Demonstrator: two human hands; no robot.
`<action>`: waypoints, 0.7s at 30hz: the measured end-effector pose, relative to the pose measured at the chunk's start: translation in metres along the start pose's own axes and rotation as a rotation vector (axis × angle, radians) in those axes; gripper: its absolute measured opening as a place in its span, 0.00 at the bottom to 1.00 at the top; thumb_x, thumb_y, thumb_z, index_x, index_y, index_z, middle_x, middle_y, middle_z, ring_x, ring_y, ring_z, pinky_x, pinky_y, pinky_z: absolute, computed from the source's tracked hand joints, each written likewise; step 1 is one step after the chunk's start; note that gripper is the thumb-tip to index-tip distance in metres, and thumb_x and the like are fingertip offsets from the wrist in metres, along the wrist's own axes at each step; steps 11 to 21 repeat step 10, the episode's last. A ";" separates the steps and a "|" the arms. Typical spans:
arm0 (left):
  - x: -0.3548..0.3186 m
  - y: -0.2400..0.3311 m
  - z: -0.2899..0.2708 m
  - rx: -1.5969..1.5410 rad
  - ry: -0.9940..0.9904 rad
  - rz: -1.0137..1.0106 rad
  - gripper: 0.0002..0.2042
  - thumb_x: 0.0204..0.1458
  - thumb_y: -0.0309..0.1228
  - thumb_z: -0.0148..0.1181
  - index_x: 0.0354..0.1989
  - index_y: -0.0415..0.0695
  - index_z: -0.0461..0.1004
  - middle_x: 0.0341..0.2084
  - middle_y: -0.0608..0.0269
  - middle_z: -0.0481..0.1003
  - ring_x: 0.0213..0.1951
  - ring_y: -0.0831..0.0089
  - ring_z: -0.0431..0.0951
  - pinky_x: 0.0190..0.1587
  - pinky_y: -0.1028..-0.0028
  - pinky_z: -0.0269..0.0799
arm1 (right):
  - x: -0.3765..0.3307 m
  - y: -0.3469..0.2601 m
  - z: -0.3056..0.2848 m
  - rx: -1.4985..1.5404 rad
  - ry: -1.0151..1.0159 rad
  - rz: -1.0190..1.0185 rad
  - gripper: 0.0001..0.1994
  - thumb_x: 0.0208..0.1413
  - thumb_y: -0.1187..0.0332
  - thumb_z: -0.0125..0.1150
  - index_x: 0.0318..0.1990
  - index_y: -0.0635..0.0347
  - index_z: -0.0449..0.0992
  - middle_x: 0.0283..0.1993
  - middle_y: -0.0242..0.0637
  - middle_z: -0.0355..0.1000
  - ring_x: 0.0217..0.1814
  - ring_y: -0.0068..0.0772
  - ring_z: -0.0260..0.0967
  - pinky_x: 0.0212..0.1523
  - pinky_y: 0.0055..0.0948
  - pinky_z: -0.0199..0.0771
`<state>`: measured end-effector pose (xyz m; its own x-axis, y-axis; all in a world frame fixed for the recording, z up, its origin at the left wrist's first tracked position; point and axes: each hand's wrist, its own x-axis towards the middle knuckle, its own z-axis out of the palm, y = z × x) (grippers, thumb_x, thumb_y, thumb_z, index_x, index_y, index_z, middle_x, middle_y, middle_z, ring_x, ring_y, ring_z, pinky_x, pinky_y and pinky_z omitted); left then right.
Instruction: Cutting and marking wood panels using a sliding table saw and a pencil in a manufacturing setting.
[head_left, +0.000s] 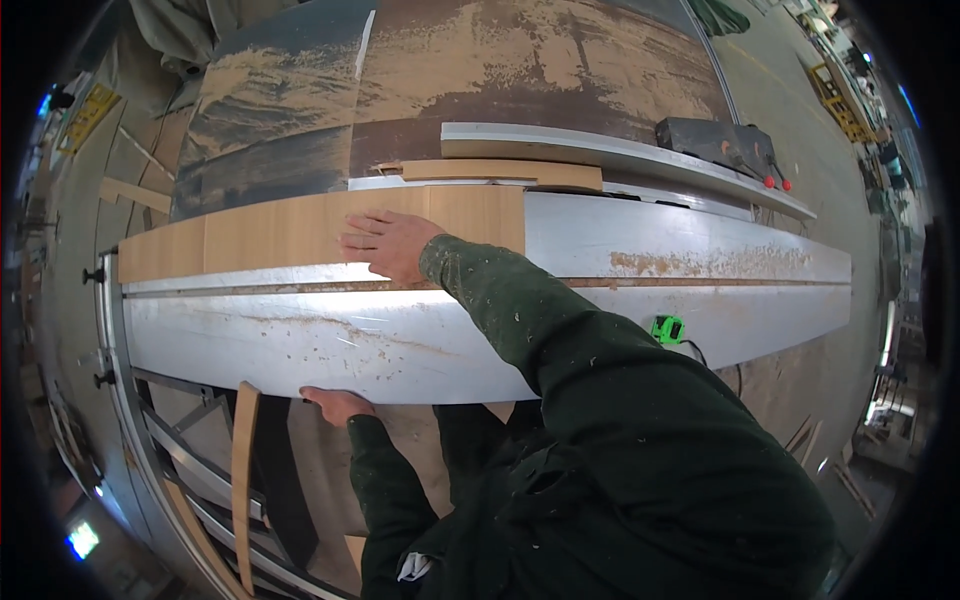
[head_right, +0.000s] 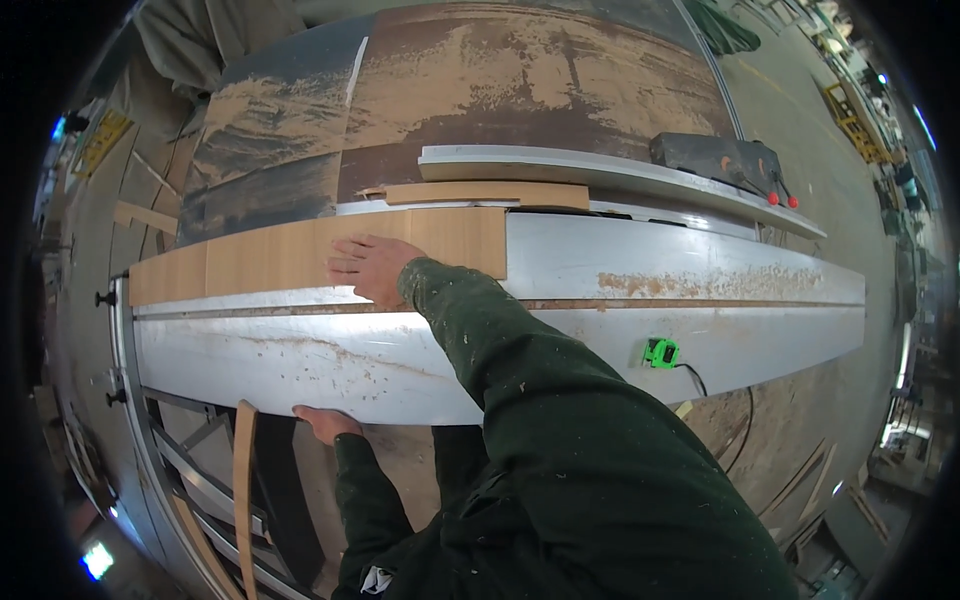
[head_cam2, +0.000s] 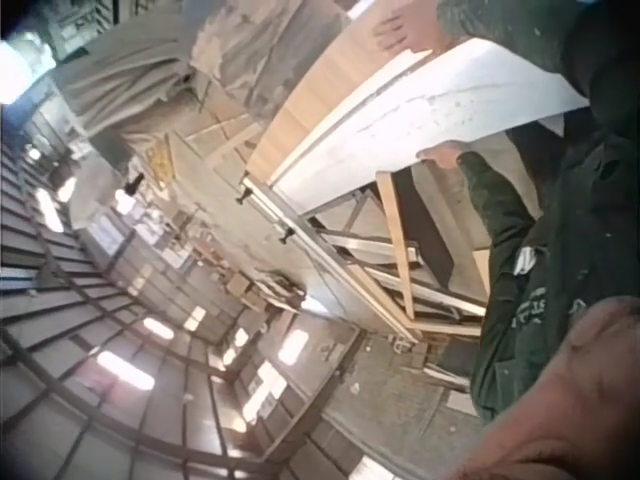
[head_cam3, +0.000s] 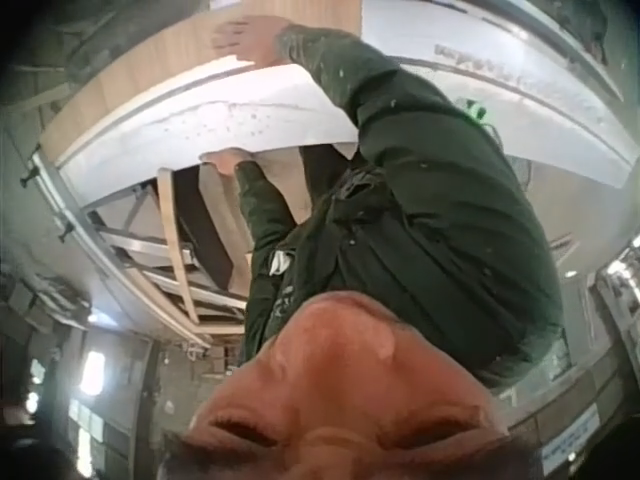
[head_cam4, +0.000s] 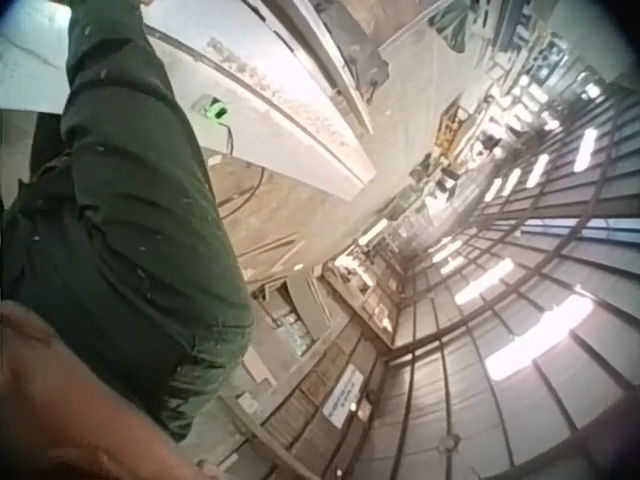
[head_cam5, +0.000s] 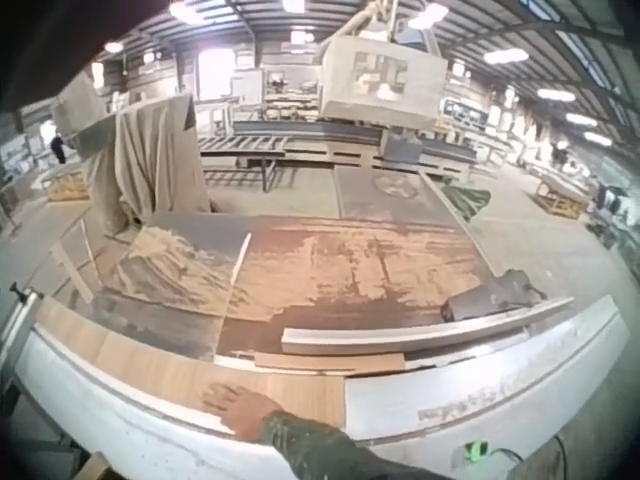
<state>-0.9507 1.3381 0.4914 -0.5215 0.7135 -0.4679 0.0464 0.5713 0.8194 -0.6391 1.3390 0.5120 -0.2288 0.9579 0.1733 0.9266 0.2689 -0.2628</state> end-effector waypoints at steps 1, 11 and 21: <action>0.003 0.001 0.001 -0.005 -0.008 -0.008 0.45 0.65 0.64 0.44 0.61 0.21 0.69 0.58 0.41 0.75 0.55 0.52 0.77 0.61 0.62 0.72 | 0.005 0.002 0.001 0.010 0.015 -0.006 0.27 0.66 0.59 0.54 0.72 0.50 0.64 0.80 0.32 0.54 0.85 0.41 0.41 0.82 0.44 0.38; 0.067 0.023 -0.050 0.283 -0.323 -0.073 0.42 0.64 0.63 0.47 0.62 0.26 0.70 0.58 0.47 0.76 0.55 0.57 0.78 0.60 0.65 0.73 | 0.034 -0.029 0.009 0.056 -0.031 0.504 0.44 0.55 0.40 0.60 0.77 0.47 0.55 0.83 0.46 0.44 0.85 0.58 0.30 0.81 0.58 0.28; 0.067 0.023 -0.050 0.283 -0.323 -0.073 0.42 0.64 0.63 0.47 0.62 0.26 0.70 0.58 0.47 0.76 0.55 0.57 0.78 0.60 0.65 0.73 | 0.034 -0.029 0.009 0.056 -0.031 0.504 0.44 0.55 0.40 0.60 0.77 0.47 0.55 0.83 0.46 0.44 0.85 0.58 0.30 0.81 0.58 0.28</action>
